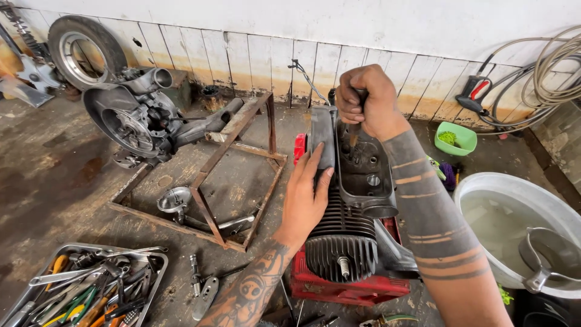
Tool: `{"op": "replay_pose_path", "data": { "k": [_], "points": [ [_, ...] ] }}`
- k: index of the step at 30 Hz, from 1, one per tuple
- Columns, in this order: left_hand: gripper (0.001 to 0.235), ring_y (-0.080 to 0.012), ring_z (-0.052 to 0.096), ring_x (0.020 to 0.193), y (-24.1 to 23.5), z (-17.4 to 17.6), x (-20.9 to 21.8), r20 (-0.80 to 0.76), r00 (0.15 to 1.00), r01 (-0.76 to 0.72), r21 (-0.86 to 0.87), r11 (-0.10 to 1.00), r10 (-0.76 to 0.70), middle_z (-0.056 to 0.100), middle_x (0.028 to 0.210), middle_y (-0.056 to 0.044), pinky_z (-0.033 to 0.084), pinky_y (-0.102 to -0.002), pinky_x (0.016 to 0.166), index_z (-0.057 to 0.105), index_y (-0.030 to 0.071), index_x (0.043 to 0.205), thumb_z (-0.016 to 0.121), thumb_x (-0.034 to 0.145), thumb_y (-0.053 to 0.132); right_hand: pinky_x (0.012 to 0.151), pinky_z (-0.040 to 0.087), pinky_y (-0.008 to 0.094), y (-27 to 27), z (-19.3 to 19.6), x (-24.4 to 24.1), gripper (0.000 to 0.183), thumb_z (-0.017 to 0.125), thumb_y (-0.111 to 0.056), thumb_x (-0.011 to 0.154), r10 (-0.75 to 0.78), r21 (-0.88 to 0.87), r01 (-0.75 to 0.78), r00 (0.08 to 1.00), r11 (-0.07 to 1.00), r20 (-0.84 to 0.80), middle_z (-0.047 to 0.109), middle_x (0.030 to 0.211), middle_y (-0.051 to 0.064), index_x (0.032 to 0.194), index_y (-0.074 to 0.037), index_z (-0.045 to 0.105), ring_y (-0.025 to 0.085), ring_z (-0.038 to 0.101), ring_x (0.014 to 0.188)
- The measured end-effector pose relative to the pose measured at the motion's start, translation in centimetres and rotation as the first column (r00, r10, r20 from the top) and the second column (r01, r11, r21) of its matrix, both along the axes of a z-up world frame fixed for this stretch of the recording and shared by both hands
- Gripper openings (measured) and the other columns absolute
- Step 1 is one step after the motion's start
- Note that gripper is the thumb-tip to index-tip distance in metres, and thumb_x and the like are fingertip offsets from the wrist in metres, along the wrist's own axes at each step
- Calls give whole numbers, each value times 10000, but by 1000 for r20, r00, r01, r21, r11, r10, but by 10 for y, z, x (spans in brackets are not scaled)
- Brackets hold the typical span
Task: Repairing a motorcycle engine by disassembling the carburetor and intake components.
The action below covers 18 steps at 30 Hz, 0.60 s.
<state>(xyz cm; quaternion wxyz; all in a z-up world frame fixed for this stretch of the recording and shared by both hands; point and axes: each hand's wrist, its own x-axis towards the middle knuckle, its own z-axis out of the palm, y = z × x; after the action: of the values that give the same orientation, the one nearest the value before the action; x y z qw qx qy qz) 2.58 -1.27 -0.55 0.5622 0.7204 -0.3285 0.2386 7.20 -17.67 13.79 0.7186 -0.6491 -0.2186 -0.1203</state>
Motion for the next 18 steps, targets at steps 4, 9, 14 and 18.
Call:
{"op": "replay_pose_path", "data": {
  "k": [4, 9, 14, 18],
  "points": [
    [502, -560, 593, 1206, 0, 2, -4, -18, 1000, 3, -50, 999, -4, 601, 1290, -357, 528, -590, 981, 539, 78, 1489, 642, 1009, 186, 291, 240, 253, 12, 1, -4, 313, 483, -257, 786, -69, -15, 69, 997, 998, 17, 221, 440, 39, 557, -77, 369, 107, 233, 301],
    [508, -563, 600, 1189, 2, 12, -10, -39, 999, 21, -86, 996, -24, 607, 1268, -369, 536, -595, 962, 543, 47, 1475, 659, 990, 145, 282, 238, 259, 20, 6, -10, 299, 486, -226, 785, -121, -2, 121, 992, 993, 17, 228, 429, 50, 555, -60, 391, 112, 231, 293],
    [463, -351, 682, 1096, 1, 18, -16, -57, 998, -4, -76, 997, 0, 641, 1309, -223, 544, -388, 933, 540, 5, 1405, 611, 960, 112, 351, 191, 256, 18, 10, -17, 326, 417, -150, 852, -81, 60, 79, 996, 995, 23, 351, 460, 30, 537, -66, 425, 99, 202, 358],
    [451, -346, 684, 1099, 0, 20, -17, -80, 997, 0, -74, 997, -6, 643, 1292, -231, 545, -407, 944, 552, -9, 1391, 611, 958, 101, 344, 182, 255, 17, 7, -15, 327, 421, -127, 854, -121, 72, 119, 992, 990, 30, 359, 457, 34, 534, -61, 445, 93, 208, 355]
  ]
}}
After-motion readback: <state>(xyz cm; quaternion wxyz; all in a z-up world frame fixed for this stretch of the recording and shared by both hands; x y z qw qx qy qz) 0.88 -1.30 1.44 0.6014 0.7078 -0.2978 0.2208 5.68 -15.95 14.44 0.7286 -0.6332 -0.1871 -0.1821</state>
